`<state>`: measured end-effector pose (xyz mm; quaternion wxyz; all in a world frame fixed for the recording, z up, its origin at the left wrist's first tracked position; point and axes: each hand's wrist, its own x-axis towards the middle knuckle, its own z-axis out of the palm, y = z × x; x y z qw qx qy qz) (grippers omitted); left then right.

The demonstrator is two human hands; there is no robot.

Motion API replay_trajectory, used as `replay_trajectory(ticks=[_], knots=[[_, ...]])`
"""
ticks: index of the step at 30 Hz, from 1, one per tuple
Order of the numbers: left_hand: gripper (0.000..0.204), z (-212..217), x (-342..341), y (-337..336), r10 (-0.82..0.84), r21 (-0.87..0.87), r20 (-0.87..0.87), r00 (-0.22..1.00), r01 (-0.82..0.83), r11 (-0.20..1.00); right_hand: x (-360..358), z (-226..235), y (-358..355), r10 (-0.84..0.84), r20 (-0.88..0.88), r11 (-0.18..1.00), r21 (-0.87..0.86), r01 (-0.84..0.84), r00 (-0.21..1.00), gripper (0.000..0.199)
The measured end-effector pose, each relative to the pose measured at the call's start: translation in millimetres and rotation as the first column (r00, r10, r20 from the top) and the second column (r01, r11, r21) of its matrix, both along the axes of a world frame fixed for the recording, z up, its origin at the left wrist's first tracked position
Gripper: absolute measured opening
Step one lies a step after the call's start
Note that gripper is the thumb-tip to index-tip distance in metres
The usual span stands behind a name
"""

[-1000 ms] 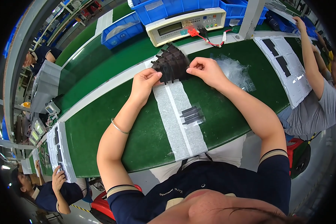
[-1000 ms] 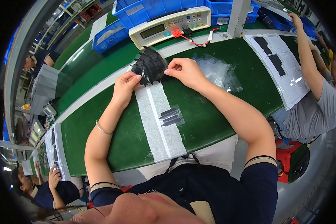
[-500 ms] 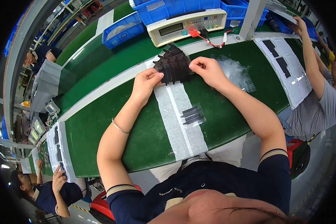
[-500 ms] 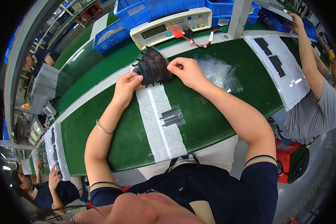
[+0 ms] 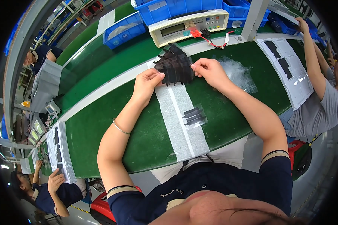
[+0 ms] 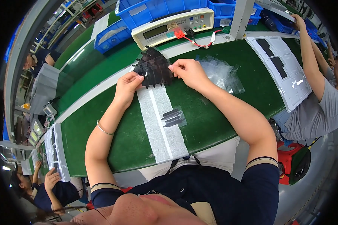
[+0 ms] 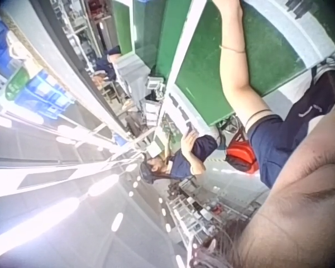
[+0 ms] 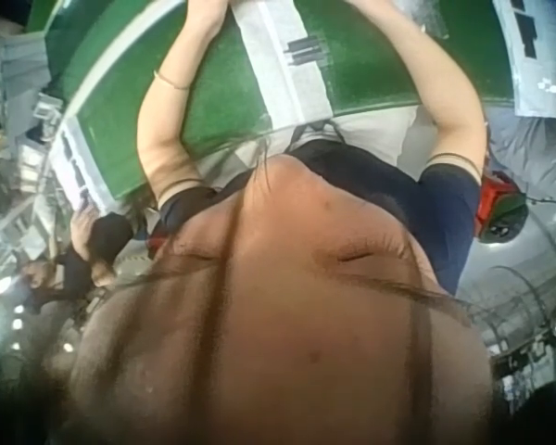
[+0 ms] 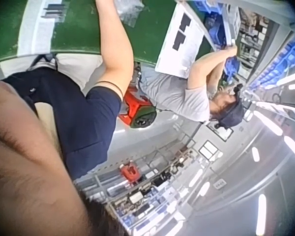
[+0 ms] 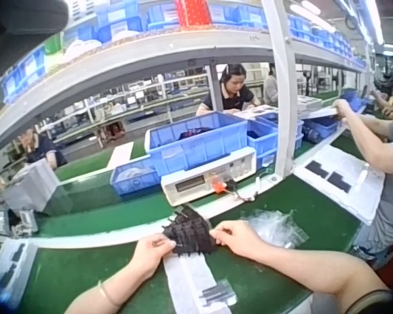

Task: The person assembles small black plastic electronic components by hand on a factory assembly line.

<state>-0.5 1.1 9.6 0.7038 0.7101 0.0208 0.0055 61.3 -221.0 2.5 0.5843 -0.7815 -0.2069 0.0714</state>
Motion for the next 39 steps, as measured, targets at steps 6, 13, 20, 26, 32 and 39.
replay_trajectory(ticks=[6,13,20,26,32,39], knots=[[0.01,4.5,-2.4,-1.1,-0.005,0.006,-0.007,1.0,0.005,1.0,-11.3,8.3,1.6,-0.064,0.353,0.993,-0.073,0.096,0.933,0.017],[0.01,-0.3,0.0,-0.8,-0.017,0.027,0.004,1.0,0.017,1.0,-12.7,10.2,2.0,-0.064,0.497,0.992,-0.063,0.109,0.865,0.009],[0.01,-0.5,-1.6,-0.8,-0.038,0.056,0.014,0.999,0.037,0.998,-10.0,8.9,2.2,-0.054,0.367,0.998,-0.004,0.06,0.929,0.01],[0.01,2.7,-2.9,-2.7,-0.034,0.063,0.012,0.999,0.034,0.997,-8.2,6.3,2.8,-0.06,0.321,0.998,0.044,0.048,0.945,0.013],[0.011,1.3,-1.5,-1.4,-0.013,0.044,0.016,1.0,0.012,0.999,-2.6,-1.5,1.8,-0.1,0.335,0.995,0.033,0.094,0.937,0.043],[0.011,0.8,-1.6,0.1,-0.025,0.042,0.007,1.0,0.025,0.999,-6.9,-0.7,3.5,0.083,0.207,0.993,0.065,-0.099,0.975,0.061]])
